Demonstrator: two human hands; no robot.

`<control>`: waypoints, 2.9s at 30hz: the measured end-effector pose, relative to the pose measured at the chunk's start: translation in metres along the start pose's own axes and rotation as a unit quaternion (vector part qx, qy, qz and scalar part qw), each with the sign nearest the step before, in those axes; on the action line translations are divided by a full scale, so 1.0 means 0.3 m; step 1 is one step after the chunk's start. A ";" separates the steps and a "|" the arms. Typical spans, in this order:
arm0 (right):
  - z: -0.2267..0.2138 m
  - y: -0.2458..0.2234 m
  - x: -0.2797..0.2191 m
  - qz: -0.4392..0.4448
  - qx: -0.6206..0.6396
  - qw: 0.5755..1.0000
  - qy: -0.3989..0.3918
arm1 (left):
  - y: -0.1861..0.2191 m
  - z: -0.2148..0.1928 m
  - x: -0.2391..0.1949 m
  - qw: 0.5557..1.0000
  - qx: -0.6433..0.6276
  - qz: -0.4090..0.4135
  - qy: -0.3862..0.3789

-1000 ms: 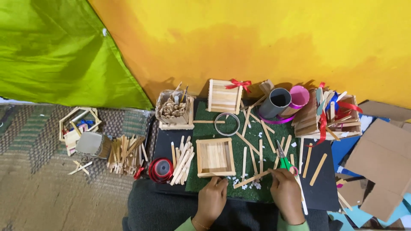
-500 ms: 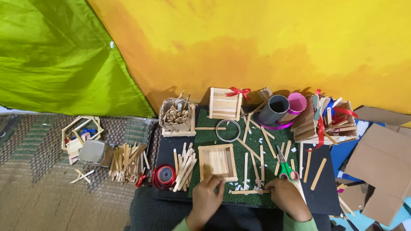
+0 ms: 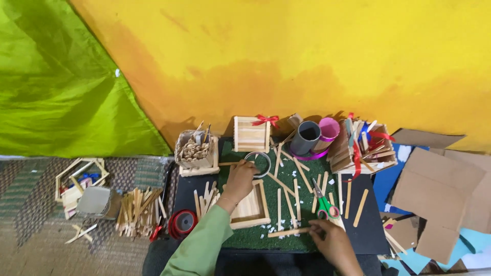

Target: The person assembles small structures using popsicle sticks and tape, involving precise cutting and placement.

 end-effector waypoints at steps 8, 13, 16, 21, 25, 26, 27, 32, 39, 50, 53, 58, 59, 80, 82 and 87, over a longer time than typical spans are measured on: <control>0.094 0.056 0.015 -0.002 0.071 0.997 0.013 | -0.018 -0.065 0.029 0.999 -0.036 0.006 0.013; 0.097 0.017 0.004 -0.030 0.056 0.998 -0.013 | 0.033 -0.274 -0.005 0.967 -0.223 -0.044 0.113; 0.082 -0.017 0.009 -0.045 0.063 0.997 0.001 | 0.032 -0.317 -0.047 0.916 -0.366 -0.123 0.113; 0.101 -0.006 0.022 0.048 0.057 0.997 -0.020 | 0.079 -0.378 -0.130 0.848 -0.498 -0.138 0.115; 0.123 0.010 0.025 0.038 0.066 0.997 -0.022 | 0.100 -0.375 -0.171 0.839 -0.511 -0.142 0.120; 0.131 0.001 0.025 0.002 0.097 0.995 -0.023 | 0.106 -0.376 -0.184 0.844 -0.501 -0.134 0.132; 0.138 -0.008 0.024 -0.033 0.128 0.991 -0.023 | 0.112 -0.377 -0.196 0.850 -0.491 -0.126 0.144; 0.147 0.032 0.025 -0.031 0.198 0.980 0.006 | 0.180 -0.402 -0.237 0.890 -0.411 -0.057 0.191; 0.151 0.127 0.033 -0.014 0.421 0.899 0.122 | 0.314 -0.485 -0.287 0.889 -0.394 0.012 0.233; -0.032 -0.255 -0.188 -0.255 0.320 0.897 0.166 | 0.453 -0.425 -0.393 0.900 -0.415 -0.016 0.131; -0.017 -0.299 -0.204 -0.274 0.292 0.902 0.162 | 0.455 -0.402 -0.420 0.903 -0.414 -0.029 0.111; 0.010 -0.312 -0.220 -0.285 0.292 0.899 0.161 | 0.442 -0.364 -0.455 0.907 -0.407 -0.040 0.098; 0.026 -0.305 -0.214 -0.273 0.308 0.902 0.128 | 0.440 -0.353 -0.463 0.907 -0.408 -0.046 0.096; 0.165 -0.264 -0.223 -0.197 0.354 0.913 -0.042 | 0.378 -0.237 -0.602 0.906 -0.401 -0.117 0.070; 0.168 -0.282 -0.233 -0.211 0.324 0.922 -0.034 | 0.368 -0.239 -0.619 0.908 -0.395 -0.125 0.069; 0.190 -0.289 -0.257 -0.212 0.315 0.925 -0.030 | 0.331 -0.157 -0.688 0.892 -0.404 -0.203 0.008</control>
Point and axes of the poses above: each hand's wrist, its own x-axis towards the middle knuckle, its own z-axis out of the palm, y = z × x, the point moved 7 cm from there along x, towards the middle knuckle, and after that the axes turned 4 degrees about y, right-handed, at the moved point
